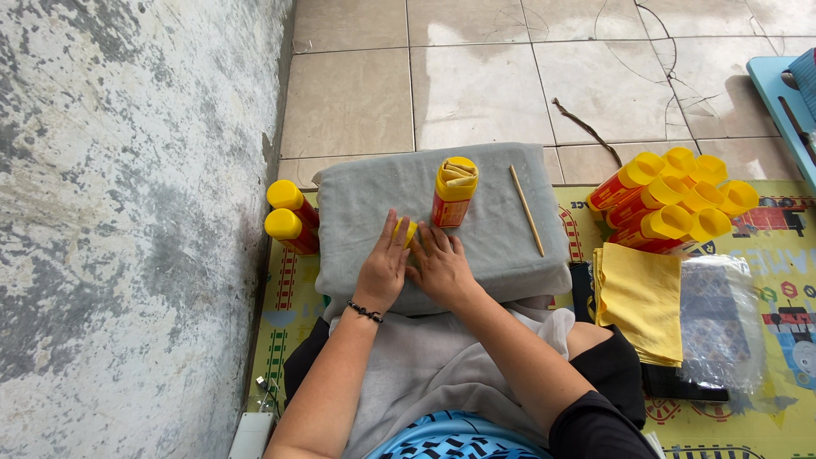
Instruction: The person folds a yellow sheet of paper on a grey cushion using a wooden stick to press the creases. They then place the folded paper into a clear plastic sleeve and insert it into a yellow cylindrical container, securing it with a lid.
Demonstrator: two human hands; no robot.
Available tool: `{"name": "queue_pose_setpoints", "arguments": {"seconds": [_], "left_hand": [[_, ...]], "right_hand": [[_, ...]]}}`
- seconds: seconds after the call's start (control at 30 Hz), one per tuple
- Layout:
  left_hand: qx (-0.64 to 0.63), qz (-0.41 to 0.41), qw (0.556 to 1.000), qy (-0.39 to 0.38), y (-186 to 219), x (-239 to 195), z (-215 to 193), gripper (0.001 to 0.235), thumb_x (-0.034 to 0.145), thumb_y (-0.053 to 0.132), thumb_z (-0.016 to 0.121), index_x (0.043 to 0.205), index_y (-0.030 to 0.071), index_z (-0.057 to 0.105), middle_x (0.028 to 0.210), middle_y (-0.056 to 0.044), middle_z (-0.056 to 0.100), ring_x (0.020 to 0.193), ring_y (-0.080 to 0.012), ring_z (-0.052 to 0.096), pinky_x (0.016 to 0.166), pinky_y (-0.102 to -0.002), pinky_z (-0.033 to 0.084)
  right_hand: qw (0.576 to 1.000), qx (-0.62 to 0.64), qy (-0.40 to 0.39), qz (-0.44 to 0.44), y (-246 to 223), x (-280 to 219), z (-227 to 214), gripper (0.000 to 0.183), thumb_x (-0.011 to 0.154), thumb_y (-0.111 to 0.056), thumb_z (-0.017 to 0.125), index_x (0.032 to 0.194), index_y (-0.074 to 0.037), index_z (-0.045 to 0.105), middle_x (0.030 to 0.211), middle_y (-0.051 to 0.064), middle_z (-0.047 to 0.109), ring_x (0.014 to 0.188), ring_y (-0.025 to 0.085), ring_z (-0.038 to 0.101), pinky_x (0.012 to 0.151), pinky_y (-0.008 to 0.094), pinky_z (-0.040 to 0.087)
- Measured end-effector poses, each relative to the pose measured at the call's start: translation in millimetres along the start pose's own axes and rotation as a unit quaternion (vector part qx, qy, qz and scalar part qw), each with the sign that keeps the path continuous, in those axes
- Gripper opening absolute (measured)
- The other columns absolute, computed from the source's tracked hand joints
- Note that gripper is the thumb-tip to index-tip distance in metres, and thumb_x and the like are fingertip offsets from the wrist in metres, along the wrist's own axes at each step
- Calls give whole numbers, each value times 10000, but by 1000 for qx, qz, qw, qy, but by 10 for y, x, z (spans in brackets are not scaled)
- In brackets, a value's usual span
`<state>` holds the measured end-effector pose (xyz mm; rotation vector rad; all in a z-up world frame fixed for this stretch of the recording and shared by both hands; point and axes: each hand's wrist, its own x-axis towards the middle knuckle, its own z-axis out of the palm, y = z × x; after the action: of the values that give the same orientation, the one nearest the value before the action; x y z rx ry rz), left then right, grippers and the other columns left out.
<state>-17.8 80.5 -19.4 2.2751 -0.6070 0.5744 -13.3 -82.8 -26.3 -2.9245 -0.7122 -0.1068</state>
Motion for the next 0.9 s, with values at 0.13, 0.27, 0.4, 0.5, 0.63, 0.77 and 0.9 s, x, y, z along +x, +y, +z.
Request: {"name": "queue_pose_setpoints", "arguments": {"seconds": [0.13, 0.27, 0.4, 0.5, 0.63, 0.77, 0.9], "left_hand": [[-4, -27, 1000, -4, -18, 9, -51, 630, 1040, 76, 489, 1631, 171, 291, 1597, -126, 397, 1360, -345, 491, 1020, -408, 521], [140, 14, 990, -21, -112, 2, -69, 706, 1005, 22, 518, 1641, 169, 247, 1548, -115, 451, 1344, -301, 526, 1046, -390, 505], [205, 32, 978, -34, -163, -35, -62, 773, 977, -23, 520, 1656, 153, 195, 1496, -116, 517, 1324, -276, 555, 1080, -383, 479], [191, 35, 979, -52, -213, -100, 10, 789, 966, -24, 514, 1658, 158, 182, 1504, -109, 511, 1334, -273, 543, 1104, -392, 453], [187, 34, 980, -63, -189, -190, 26, 788, 964, -25, 501, 1660, 149, 175, 1527, -108, 491, 1355, -262, 524, 1126, -387, 425], [131, -24, 989, -59, -64, -220, -144, 762, 994, 157, 553, 1645, 83, 164, 1600, -165, 369, 1444, -329, 399, 1188, -475, 302], [25, -175, 981, -85, 17, -287, -243, 871, 979, 162, 549, 1635, 9, -3, 1639, -280, 208, 1503, -438, 239, 1196, -617, 155]], "right_hand": [[1000, 12, -10, 13, 35, -9, 73, 726, 1021, -573, 402, 1556, -82, 412, 1601, 156, 372, 1459, 310, 310, 1117, 487, 291], [998, 53, 2, 36, 45, -14, 137, 710, 1026, -447, 456, 1593, -41, 322, 1592, 183, 380, 1473, 326, 325, 1142, 478, 299], [997, 73, 24, 25, 2, -23, 102, 729, 1003, -314, 510, 1622, -32, 249, 1618, 190, 340, 1497, 338, 298, 1177, 486, 270], [997, 70, 18, 17, -11, -26, 182, 738, 993, -332, 516, 1622, -50, 254, 1632, 170, 327, 1516, 320, 279, 1195, 495, 245], [997, 75, 5, 23, -27, -38, 227, 721, 998, -335, 508, 1619, -60, 266, 1632, 157, 332, 1524, 306, 269, 1203, 498, 226], [995, 96, -9, 29, -37, -28, 198, 713, 1022, -355, 468, 1631, -68, 231, 1631, 158, 330, 1530, 306, 262, 1217, 514, 202], [990, 138, -4, 36, -99, -1, 89, 673, 1063, -352, 396, 1640, -68, 198, 1608, 170, 365, 1522, 320, 283, 1214, 540, 191]]}}
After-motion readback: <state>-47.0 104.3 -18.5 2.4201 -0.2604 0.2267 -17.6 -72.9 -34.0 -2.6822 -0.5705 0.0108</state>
